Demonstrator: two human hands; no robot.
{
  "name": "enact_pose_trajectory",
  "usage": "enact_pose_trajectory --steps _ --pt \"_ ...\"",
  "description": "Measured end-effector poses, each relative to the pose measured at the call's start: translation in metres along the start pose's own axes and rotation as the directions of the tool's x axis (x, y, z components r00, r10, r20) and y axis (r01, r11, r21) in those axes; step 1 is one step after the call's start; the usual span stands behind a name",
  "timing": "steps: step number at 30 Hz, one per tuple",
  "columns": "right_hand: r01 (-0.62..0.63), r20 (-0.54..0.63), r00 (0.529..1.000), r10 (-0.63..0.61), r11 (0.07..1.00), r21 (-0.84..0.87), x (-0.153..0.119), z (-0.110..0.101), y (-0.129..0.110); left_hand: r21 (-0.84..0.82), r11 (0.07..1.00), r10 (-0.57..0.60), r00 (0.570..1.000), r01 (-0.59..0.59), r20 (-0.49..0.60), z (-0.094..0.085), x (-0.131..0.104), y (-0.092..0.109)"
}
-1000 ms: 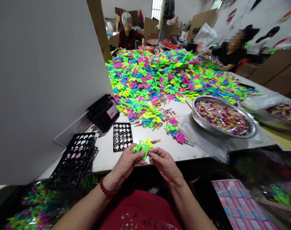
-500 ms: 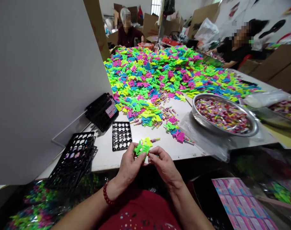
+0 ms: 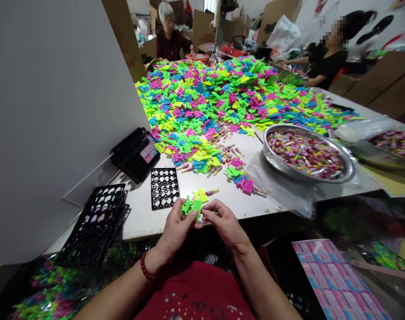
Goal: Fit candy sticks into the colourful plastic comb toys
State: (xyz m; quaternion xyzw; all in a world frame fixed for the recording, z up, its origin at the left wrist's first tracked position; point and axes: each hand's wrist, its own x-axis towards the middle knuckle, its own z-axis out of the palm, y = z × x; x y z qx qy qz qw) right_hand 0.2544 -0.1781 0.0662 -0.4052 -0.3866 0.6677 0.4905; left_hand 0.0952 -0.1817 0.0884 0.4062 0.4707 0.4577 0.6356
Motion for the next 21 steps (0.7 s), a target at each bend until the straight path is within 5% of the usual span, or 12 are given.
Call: enact_pose_trajectory --steps 8,14,21 --pt "-0.046 -0.016 0.999 0.048 0.992 0.116 -0.002 -0.010 0.002 -0.328 0.926 -0.191 0.981 0.188 0.024 0.002 0.003 0.000" --pt "-0.042 -0.016 0.999 0.044 0.994 0.097 -0.015 -0.007 0.000 -0.307 0.899 -0.297 0.950 0.311 0.094 -0.001 0.004 0.006" --pt "-0.003 -0.034 0.999 0.002 1.000 -0.030 -0.019 -0.004 -0.005 -0.278 0.912 -0.281 0.953 0.302 0.111 -0.002 -0.001 0.004"
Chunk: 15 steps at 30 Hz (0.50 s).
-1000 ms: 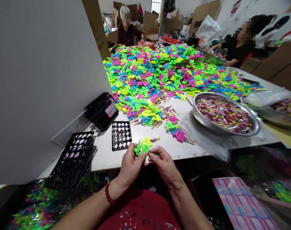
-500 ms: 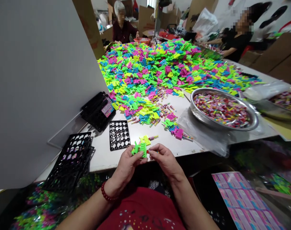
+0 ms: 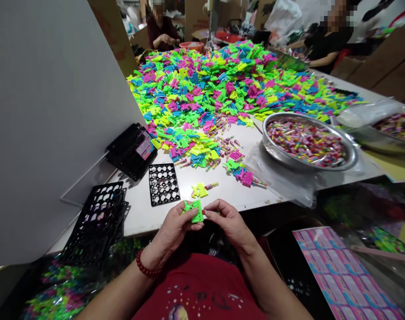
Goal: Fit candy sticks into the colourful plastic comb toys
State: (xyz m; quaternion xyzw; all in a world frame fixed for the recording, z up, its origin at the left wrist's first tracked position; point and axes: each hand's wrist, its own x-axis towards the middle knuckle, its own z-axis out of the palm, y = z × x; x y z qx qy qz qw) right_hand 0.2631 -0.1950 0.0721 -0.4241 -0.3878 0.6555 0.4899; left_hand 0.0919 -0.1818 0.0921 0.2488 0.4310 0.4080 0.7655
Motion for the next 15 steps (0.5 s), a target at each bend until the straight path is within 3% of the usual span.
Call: enact_pose_trajectory --steps 9,15 --pt "0.003 0.006 1.000 -0.003 1.000 -0.031 -0.0010 -0.0017 0.0015 0.082 0.997 0.007 1.000 -0.008 0.014 -0.0034 -0.0003 0.0006" --pt "-0.051 0.061 0.997 0.047 0.996 0.068 -0.0040 -0.0018 0.0068 0.100 0.995 0.009 0.999 -0.012 0.040 -0.0034 0.0002 -0.0009"
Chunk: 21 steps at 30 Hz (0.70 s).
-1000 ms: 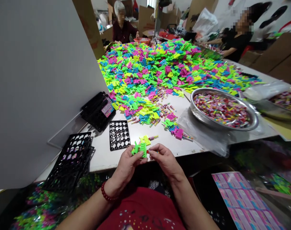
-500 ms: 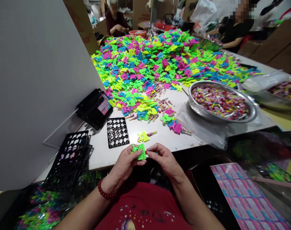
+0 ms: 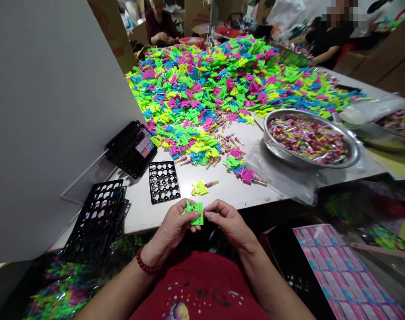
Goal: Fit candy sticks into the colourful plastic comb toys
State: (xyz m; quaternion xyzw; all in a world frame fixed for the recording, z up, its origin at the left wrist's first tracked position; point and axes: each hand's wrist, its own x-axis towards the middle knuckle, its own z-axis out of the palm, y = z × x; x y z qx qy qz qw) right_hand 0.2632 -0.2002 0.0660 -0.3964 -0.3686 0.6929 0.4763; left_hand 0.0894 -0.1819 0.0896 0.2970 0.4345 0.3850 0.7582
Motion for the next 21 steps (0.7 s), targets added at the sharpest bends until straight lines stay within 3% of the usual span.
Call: enact_pose_trajectory --steps 7,12,17,21 --pt "-0.028 -0.004 1.000 0.028 0.991 0.130 -0.001 0.005 0.001 0.050 0.997 0.066 0.998 -0.065 -0.016 0.000 -0.002 -0.004" --pt "-0.009 0.012 1.000 0.007 0.988 0.154 -0.002 0.008 0.000 0.184 0.977 0.120 0.992 -0.111 -0.038 0.006 -0.007 0.000" --pt "0.059 -0.002 0.998 -0.059 0.997 0.057 -0.004 0.005 0.002 0.314 0.938 0.168 0.985 -0.149 -0.034 0.009 -0.010 0.002" --pt "0.112 -0.015 0.993 -0.114 0.990 -0.090 -0.004 0.003 -0.001 0.482 0.854 0.245 0.968 -0.195 -0.043 0.006 -0.010 -0.005"
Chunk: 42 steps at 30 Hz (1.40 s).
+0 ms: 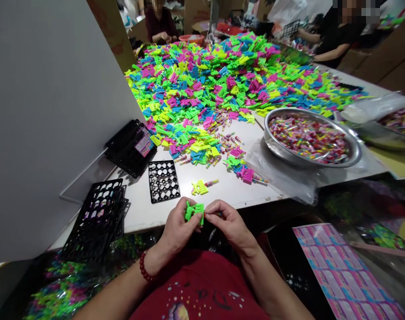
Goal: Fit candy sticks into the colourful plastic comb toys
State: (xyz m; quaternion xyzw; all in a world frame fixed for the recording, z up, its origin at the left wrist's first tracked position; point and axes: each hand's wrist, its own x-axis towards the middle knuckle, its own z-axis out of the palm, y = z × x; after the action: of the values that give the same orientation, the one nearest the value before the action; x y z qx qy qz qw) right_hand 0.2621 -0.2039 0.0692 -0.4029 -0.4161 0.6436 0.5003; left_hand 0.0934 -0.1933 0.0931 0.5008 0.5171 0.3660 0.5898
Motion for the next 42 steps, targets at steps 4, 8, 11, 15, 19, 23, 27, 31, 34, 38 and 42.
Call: enact_pose_trajectory --steps 4,8,11,15,19,23,27,31,34,38,42 --pt "0.003 0.026 1.000 -0.001 0.999 -0.053 0.003 -0.002 -0.002 -0.111 0.993 -0.036 0.999 0.040 0.034 0.000 0.001 -0.005" --pt "-0.049 0.015 0.999 0.051 0.994 -0.099 0.008 -0.003 -0.001 -0.378 0.917 -0.111 0.991 0.129 0.071 0.002 0.005 -0.008" --pt "-0.047 -0.030 0.999 0.043 0.990 -0.132 0.011 -0.006 0.001 -0.450 0.880 -0.131 0.988 0.154 0.083 0.002 0.006 -0.010" --pt "-0.060 -0.071 0.996 0.057 0.997 -0.047 0.011 -0.008 0.005 -0.408 0.892 -0.151 0.979 0.195 0.137 0.000 0.004 -0.010" --pt "-0.085 -0.061 0.995 0.085 0.996 -0.001 0.006 -0.007 0.008 -0.371 0.901 -0.168 0.969 0.225 0.180 -0.001 0.001 -0.009" --pt "-0.101 -0.052 0.993 0.102 0.995 0.006 0.003 -0.003 0.006 -0.366 0.898 -0.182 0.964 0.244 0.194 0.000 -0.002 -0.008" --pt "-0.086 -0.046 0.995 0.085 0.996 -0.024 0.001 -0.003 0.005 -0.360 0.897 -0.197 0.962 0.255 0.190 0.001 -0.003 -0.007" --pt "-0.053 -0.047 0.998 0.049 0.995 -0.090 -0.001 -0.005 0.004 -0.345 0.898 -0.223 0.958 0.274 0.181 0.000 -0.003 -0.006" --pt "-0.027 -0.046 0.999 0.020 0.988 -0.149 -0.002 -0.006 0.004 -0.309 0.906 -0.247 0.954 0.289 0.169 0.001 -0.004 -0.004" --pt "0.016 -0.020 1.000 -0.022 0.972 -0.235 -0.004 -0.008 0.004 -0.225 0.935 -0.253 0.961 0.274 0.115 0.004 -0.007 -0.004" --pt "0.037 -0.008 0.999 -0.040 0.971 -0.234 -0.004 -0.011 0.004 -0.094 0.979 -0.182 0.983 0.182 0.002 0.007 -0.011 -0.008"
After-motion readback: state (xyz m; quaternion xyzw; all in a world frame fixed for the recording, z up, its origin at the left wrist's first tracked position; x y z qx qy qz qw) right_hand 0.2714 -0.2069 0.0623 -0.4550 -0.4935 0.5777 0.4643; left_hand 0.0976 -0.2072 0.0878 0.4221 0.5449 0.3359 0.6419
